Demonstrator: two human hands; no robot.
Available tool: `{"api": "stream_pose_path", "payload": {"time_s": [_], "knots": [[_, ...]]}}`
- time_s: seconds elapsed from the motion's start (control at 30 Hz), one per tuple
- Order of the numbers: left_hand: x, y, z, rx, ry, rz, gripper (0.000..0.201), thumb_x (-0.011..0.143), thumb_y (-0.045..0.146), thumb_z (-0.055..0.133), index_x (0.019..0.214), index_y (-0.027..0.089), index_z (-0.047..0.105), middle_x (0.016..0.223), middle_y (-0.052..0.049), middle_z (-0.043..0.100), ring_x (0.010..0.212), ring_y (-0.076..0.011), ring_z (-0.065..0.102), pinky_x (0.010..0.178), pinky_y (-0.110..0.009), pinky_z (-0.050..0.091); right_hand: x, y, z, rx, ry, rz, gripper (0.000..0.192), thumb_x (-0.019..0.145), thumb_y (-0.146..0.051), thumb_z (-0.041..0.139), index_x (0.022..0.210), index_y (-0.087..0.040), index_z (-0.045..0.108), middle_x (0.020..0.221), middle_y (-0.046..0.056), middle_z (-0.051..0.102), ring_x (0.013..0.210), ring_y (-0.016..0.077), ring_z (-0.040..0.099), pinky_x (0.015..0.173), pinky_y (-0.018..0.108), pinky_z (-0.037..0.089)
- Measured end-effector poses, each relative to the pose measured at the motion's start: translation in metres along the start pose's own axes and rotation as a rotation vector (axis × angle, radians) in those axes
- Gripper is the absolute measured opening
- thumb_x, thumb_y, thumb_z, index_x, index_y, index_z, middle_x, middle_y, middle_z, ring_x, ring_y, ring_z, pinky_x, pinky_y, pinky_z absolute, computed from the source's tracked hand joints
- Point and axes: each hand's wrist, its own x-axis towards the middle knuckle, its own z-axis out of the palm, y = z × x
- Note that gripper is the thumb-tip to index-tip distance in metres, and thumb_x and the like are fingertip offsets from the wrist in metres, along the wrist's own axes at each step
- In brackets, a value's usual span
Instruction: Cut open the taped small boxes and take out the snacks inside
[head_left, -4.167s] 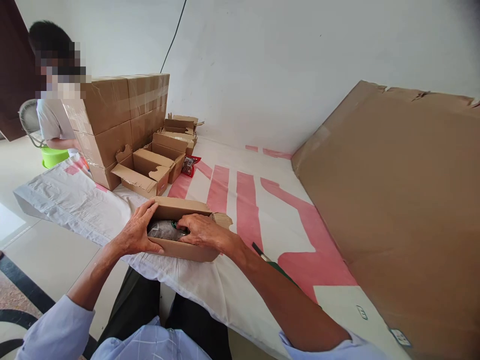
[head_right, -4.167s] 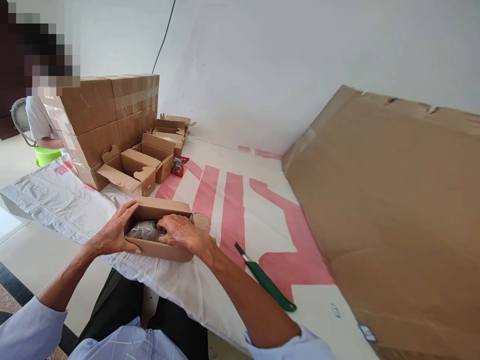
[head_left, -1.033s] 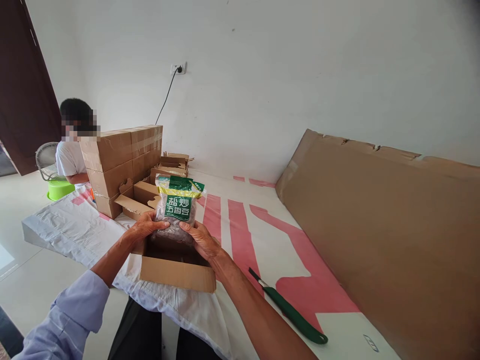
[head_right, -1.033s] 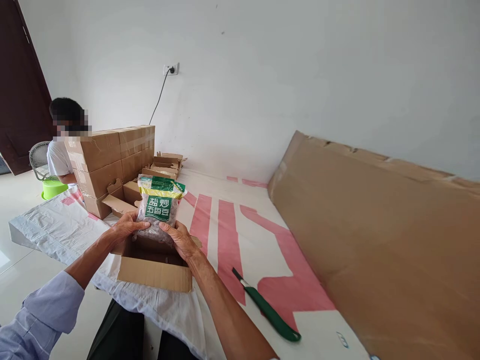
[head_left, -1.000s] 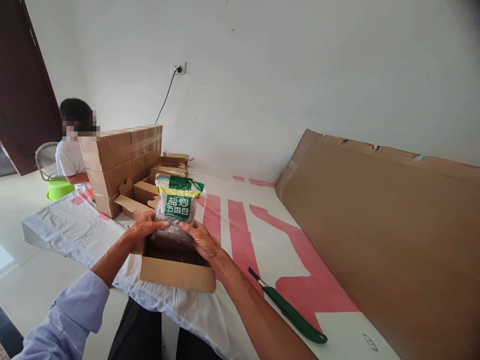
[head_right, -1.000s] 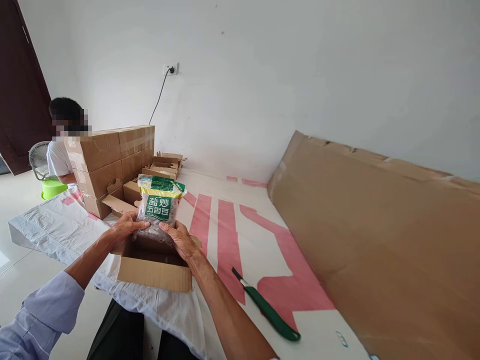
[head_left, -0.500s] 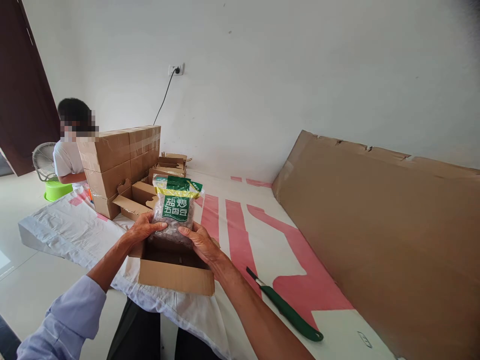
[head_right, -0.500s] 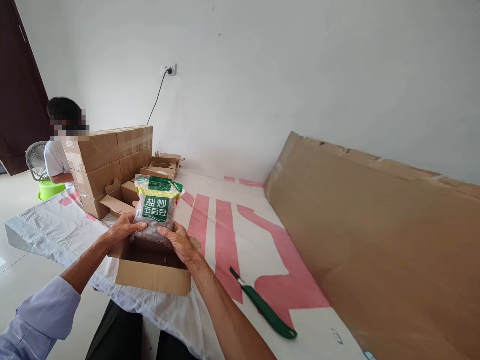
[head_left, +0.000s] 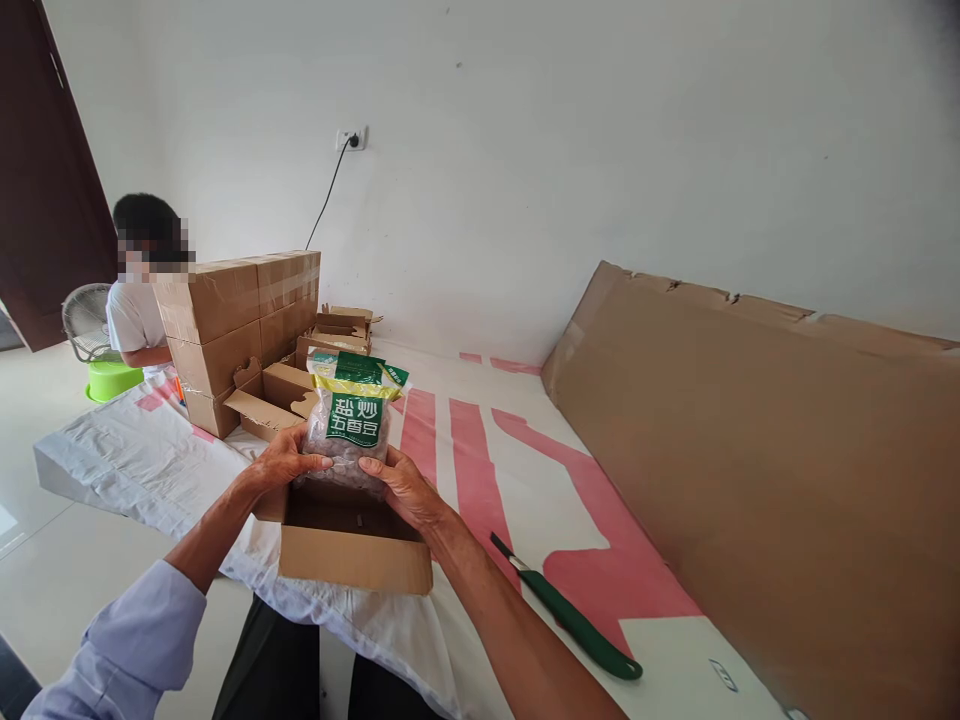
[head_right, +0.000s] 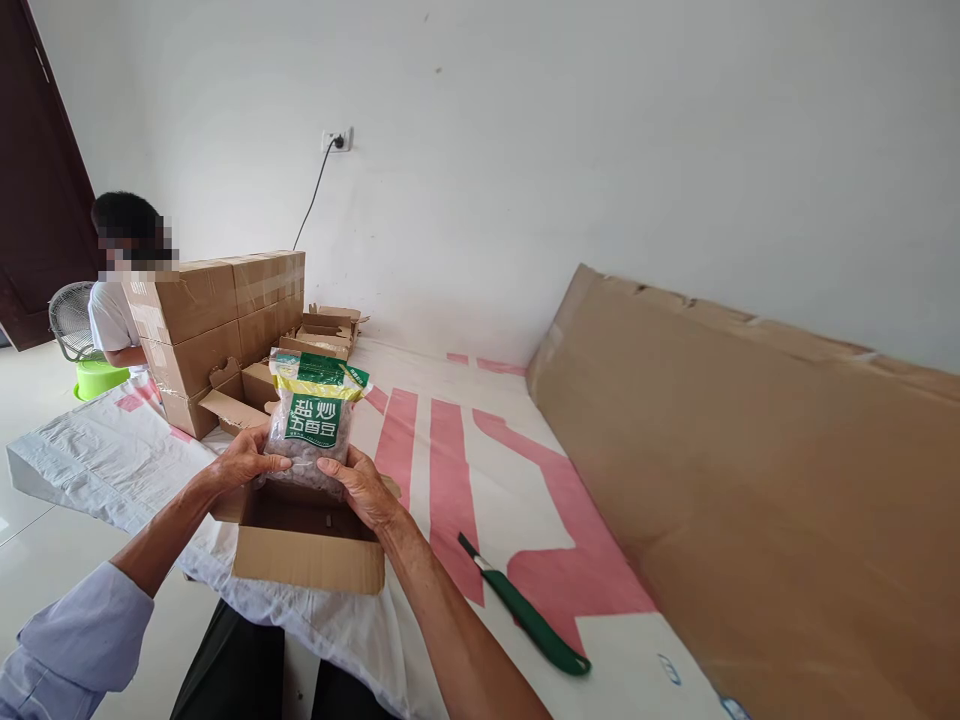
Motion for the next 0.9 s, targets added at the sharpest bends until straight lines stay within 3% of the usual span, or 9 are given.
{"api": "stream_pose_path", "payload": {"time_s": [0.4, 0.53, 0.63, 0.77, 0.9], "knots": [[-0.008, 0.0, -0.002, -0.006, 0.038, -0.012, 0.063, 0.059, 0.042, 0.101, 0.11, 0.012, 0.08, 0.099, -0.009, 0.081, 0.093, -0.0262, 0.073, 0.086, -0.034, 0.056, -0.001, 0.001, 0.006, 0.024, 0.006, 0.012, 0.046, 0.064, -0.043, 0.096, 0.103, -0.022, 0.083, 0.105, 0.007, 0.085, 0.104, 0.0314, 0.076, 0.1, 0.047, 0.056], [-0.01, 0.002, -0.002, 0.033, 0.018, -0.021, 0.062, 0.068, 0.052, 0.096, 0.113, 0.014, 0.079, 0.102, -0.008, 0.08, 0.093, -0.0246, 0.073, 0.084, -0.032, 0.056, -0.002, 0.003, 0.003, 0.04, 0.033, 0.031, 0.048, 0.066, -0.045, 0.095, 0.106, -0.021, 0.083, 0.105, 0.006, 0.085, 0.103, 0.0306, 0.077, 0.099, 0.046, 0.056], [-0.007, -0.001, 0.0, -0.015, 0.053, -0.04, 0.058, 0.075, 0.063, 0.089, 0.106, 0.014, 0.08, 0.095, -0.007, 0.079, 0.084, -0.0207, 0.072, 0.076, -0.029, 0.055, -0.002, 0.003, 0.0, 0.047, 0.019, 0.044, 0.047, 0.068, -0.045, 0.094, 0.107, -0.022, 0.082, 0.108, 0.006, 0.084, 0.105, 0.0305, 0.077, 0.1, 0.046, 0.057], [0.001, -0.009, 0.001, -0.024, 0.137, -0.035, 0.059, 0.067, 0.066, 0.092, 0.09, 0.014, 0.078, 0.083, -0.004, 0.076, 0.071, -0.0158, 0.066, 0.065, -0.024, 0.051, 0.0, 0.003, 0.0, 0.045, 0.025, 0.046, 0.043, 0.067, -0.044, 0.095, 0.102, -0.023, 0.081, 0.109, 0.007, 0.084, 0.112, 0.0324, 0.075, 0.1, 0.047, 0.058], [0.009, -0.008, 0.002, -0.048, 0.142, -0.03, 0.06, 0.065, 0.067, 0.092, 0.089, 0.014, 0.079, 0.081, -0.004, 0.076, 0.069, -0.0147, 0.065, 0.065, -0.024, 0.05, 0.006, -0.002, -0.001, 0.025, 0.025, 0.036, 0.046, 0.067, -0.046, 0.095, 0.104, -0.024, 0.08, 0.112, 0.007, 0.084, 0.115, 0.033, 0.075, 0.099, 0.047, 0.058]]}}
